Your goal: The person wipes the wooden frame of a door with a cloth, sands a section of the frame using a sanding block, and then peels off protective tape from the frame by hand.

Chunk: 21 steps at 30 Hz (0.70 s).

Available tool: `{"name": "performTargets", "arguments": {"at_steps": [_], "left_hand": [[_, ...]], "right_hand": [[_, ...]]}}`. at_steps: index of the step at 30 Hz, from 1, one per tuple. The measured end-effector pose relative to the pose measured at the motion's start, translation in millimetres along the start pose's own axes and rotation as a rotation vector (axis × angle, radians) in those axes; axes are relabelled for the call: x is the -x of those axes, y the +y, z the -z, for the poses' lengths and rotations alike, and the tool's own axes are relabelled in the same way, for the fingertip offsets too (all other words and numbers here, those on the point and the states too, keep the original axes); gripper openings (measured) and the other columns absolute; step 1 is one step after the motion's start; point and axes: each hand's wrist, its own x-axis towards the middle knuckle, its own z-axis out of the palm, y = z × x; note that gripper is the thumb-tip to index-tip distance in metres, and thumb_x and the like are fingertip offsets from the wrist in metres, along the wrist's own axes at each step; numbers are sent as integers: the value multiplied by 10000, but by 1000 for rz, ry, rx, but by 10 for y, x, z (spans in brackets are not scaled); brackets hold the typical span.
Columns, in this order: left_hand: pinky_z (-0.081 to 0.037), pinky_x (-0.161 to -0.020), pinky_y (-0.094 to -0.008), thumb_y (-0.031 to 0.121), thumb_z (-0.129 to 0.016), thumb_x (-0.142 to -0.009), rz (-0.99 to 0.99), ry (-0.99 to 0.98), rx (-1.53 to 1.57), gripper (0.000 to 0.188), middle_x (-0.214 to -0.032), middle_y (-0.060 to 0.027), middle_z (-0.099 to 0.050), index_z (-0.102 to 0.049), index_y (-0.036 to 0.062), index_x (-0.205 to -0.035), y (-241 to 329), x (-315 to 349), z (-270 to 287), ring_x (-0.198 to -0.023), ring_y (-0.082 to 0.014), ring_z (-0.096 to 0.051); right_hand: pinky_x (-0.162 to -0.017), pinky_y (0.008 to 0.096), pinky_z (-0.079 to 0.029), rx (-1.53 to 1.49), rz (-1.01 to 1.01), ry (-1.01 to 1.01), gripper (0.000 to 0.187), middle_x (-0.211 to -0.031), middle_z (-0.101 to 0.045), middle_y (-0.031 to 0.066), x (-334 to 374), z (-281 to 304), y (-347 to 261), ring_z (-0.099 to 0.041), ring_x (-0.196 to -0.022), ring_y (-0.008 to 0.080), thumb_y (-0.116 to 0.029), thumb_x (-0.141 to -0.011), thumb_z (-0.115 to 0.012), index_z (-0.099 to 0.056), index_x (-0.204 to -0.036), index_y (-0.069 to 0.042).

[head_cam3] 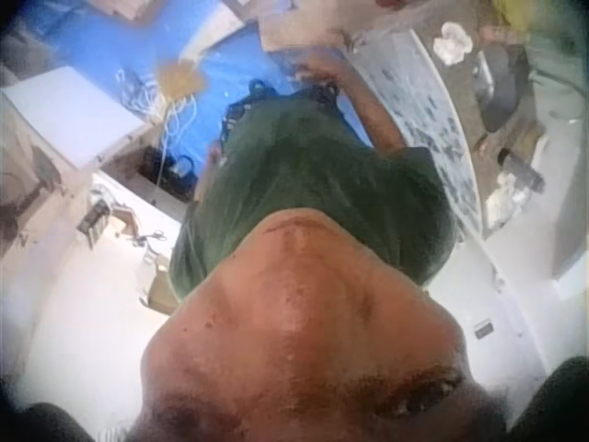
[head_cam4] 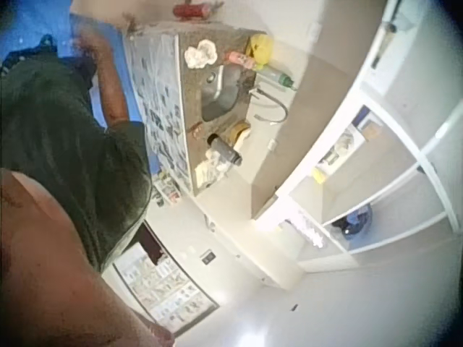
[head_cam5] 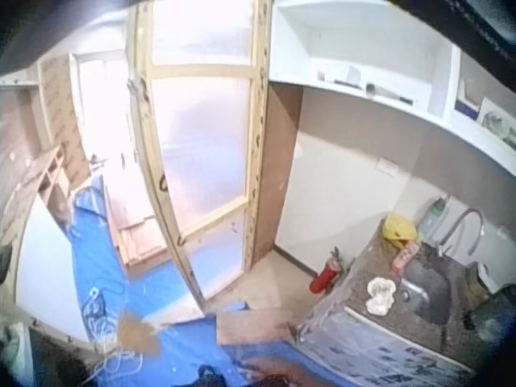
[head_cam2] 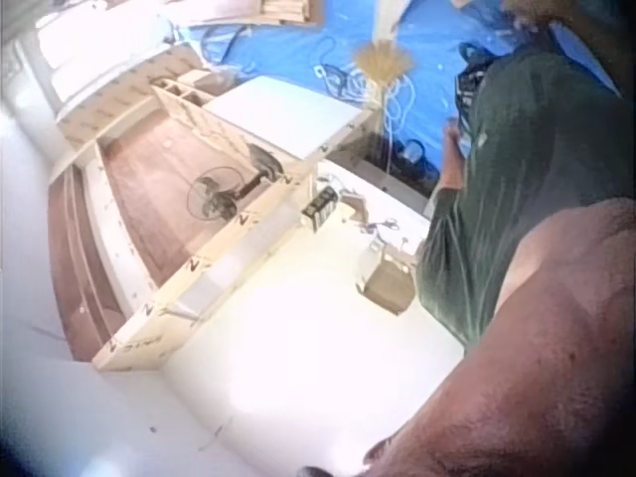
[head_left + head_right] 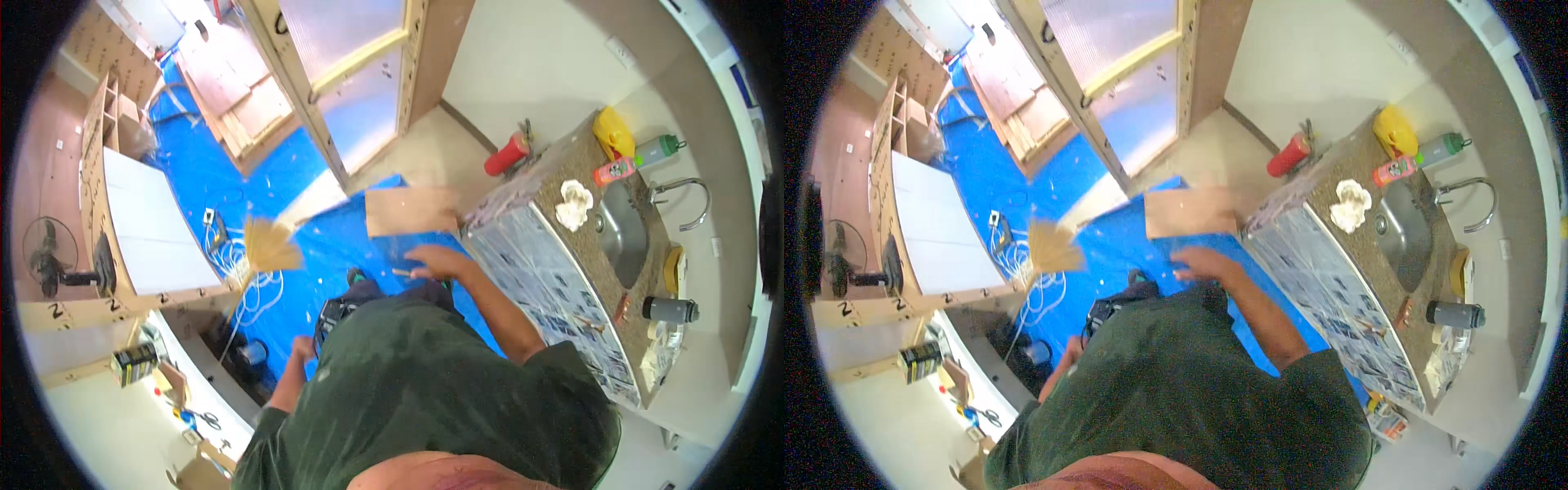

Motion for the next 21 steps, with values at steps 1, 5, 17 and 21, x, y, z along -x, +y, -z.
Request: {"name": "performTargets", "arguments": {"at_steps": [1,5,17,21], "left_hand": [[-534,-606,-463,291,-656,-785,34,-63,41,235,-715,-172,-670,-702,61,-766,-54,80,37,-681,-283,-690],[-554,-656,-440,266,-653,-881,285,22,564,250,-794,-160,-707,-732,37,-938,-174,78,58,-699,-243,-683],[-559,-798,-461,400,-726,-869,56,410,419,360,-874,-181,-750,-778,47,-915,203,-1140,2188,-834,-317,-720],[-559,-814,-463,424,-732,-866,31,380,524,369,-930,-188,-758,-785,66,-937,395,-1313,2235,-874,-331,-722]], "right_hand": [[-1084,470,-445,14,-16,-40,601,-1368,-618,220,-88,-182,44,-567,-1289,388,-402,-901,-722,-613,-1366,-37],[-914,515,-515,41,-134,8,479,-1162,-695,238,-314,-800,492,-662,-1083,408,-409,-908,-698,-665,-1186,-21],[-744,416,-561,-334,-760,-62,391,-883,-765,91,-316,-2041,1480,-691,-789,205,-470,-934,-692,-783,-1077,-118],[-788,398,-555,-229,-580,86,374,-933,-773,81,-652,-2097,1476,-694,-834,201,-416,-961,-681,-775,-1100,-82]]}}
